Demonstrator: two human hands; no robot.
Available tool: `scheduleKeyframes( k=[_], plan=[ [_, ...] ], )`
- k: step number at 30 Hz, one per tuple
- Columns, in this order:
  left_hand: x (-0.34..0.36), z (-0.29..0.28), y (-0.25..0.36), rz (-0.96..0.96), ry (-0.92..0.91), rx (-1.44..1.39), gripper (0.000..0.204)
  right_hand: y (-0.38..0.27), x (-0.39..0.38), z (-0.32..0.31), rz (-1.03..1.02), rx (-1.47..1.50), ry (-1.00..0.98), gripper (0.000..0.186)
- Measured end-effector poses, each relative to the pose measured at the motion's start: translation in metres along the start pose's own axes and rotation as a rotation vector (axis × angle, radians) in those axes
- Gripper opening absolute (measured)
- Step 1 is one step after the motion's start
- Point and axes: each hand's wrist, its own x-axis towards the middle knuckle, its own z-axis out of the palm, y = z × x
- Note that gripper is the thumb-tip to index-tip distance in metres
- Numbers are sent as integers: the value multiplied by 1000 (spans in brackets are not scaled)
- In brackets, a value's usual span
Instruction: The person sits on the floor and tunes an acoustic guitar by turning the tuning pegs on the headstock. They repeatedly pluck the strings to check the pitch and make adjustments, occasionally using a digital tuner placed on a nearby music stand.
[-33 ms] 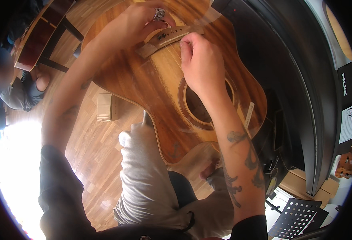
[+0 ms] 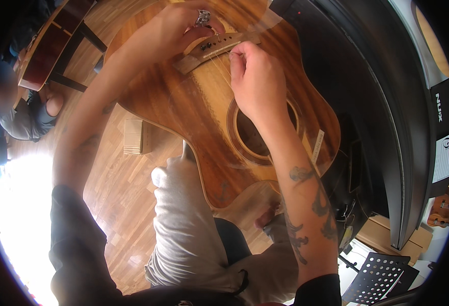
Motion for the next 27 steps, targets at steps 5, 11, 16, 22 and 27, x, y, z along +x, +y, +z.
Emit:
scheduleKeyframes(
  k=[5, 11, 16, 22, 27],
  plan=[
    [3, 4, 5, -49, -51, -71, 11, 4, 0, 2, 21, 38, 32, 10],
    [6, 8, -2, 1, -61, -9, 10, 1, 0, 2, 73, 89, 26, 10],
    [8, 4, 0, -33, -104, 25, 10, 5, 4, 1, 41, 112, 22, 12],
    [11, 2, 15, -302, -143, -111, 9, 3, 9, -1, 53, 201, 39, 12],
    [19, -4, 0, -181, -203, -100, 9, 8, 9, 9, 3, 249, 139, 12]
  ],
)
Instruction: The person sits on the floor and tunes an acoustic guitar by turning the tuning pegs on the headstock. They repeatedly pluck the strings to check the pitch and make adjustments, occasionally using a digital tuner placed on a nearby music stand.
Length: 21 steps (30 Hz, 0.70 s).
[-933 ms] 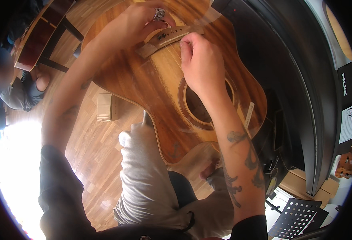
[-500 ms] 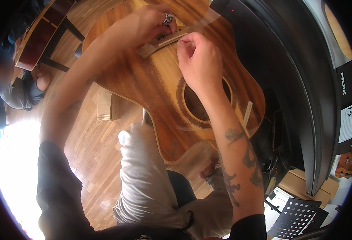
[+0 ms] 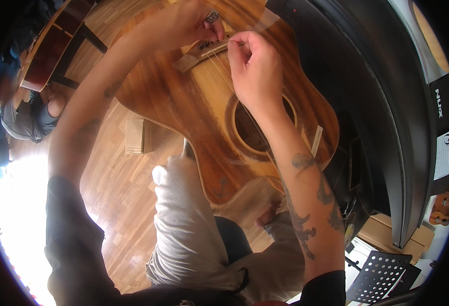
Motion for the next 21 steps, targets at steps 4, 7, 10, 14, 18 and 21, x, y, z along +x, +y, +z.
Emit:
scheduleKeyframes(
  k=[4, 7, 10, 14, 18, 21],
  plan=[
    [8, -7, -1, 61, -76, 161, 8, 1, 0, 4, -20, -28, 11, 13],
    [16, -13, 1, 100, -153, 223, 10, -1, 2, 3, -11, -99, -13, 14],
    [33, -26, 22, 2, -359, 239, 12, 3, 3, 3, -10, -146, -7, 15],
    [39, -28, 10, -37, -416, 145, 14, 1, 3, 5, -1, -146, -18, 14],
    [53, -24, -5, -51, -507, 118, 16, 3, 3, 4, -6, -169, -8, 14],
    [76, -23, 2, -64, -625, 220, 22, 6, 2, -2, 12, -193, -5, 14]
  ],
)
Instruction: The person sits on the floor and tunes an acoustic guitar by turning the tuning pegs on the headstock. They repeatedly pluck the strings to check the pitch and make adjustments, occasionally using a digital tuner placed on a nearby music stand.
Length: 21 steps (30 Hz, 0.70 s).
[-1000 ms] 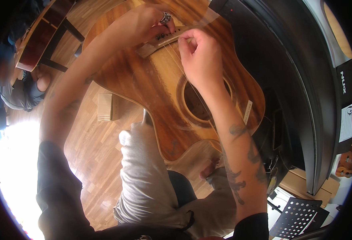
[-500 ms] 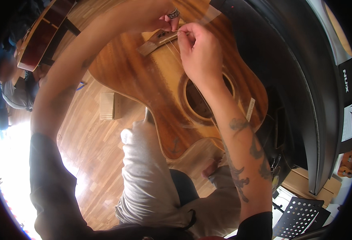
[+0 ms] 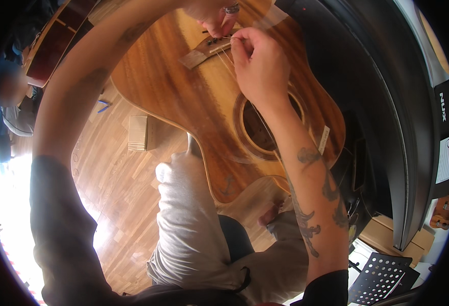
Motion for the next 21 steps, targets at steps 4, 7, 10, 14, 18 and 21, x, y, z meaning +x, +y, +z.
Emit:
scheduleKeyframes(
  k=[4, 7, 10, 14, 18, 21],
  plan=[
    [10, -17, -10, -325, -293, 53, 35, -18, 0, 11, 11, 64, -75, 14],
    [62, -12, -8, -328, -386, -51, 42, -1, -2, 2, 59, 1, -19, 13],
    [58, -14, -6, -281, -414, 69, 44, -2, -4, 4, 42, 40, 1, 13],
    [15, -27, 2, -377, -431, 16, 43, -16, -2, 15, -32, 97, 2, 13],
    [61, -16, -31, -395, -608, -123, 43, -14, -2, 11, -40, 52, -22, 13],
    [73, -15, -29, -413, -646, -117, 39, -15, -3, 13, -59, 41, -33, 13]
  ],
)
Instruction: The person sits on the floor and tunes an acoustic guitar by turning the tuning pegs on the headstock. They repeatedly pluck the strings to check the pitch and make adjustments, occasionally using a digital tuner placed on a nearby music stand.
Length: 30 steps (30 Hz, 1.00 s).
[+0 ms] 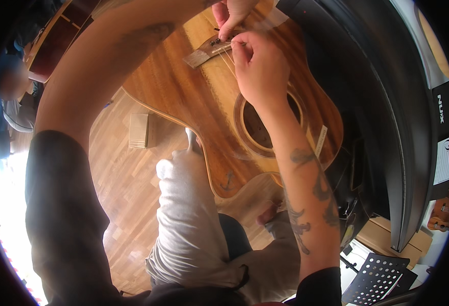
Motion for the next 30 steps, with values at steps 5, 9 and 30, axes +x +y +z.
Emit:
scheduleKeyframes(
  k=[5, 9, 30],
  plan=[
    [-3, -1, 35, 85, 136, 34, 33, 18, -3, -13, 42, -105, 35, 13],
    [-58, 45, -11, 33, 342, -121, 29, -7, 5, 6, -14, 14, 0, 12],
    [-47, 129, -17, 565, 1167, -548, 16, 9, 9, -3, -30, 173, 9, 6]
  ],
)
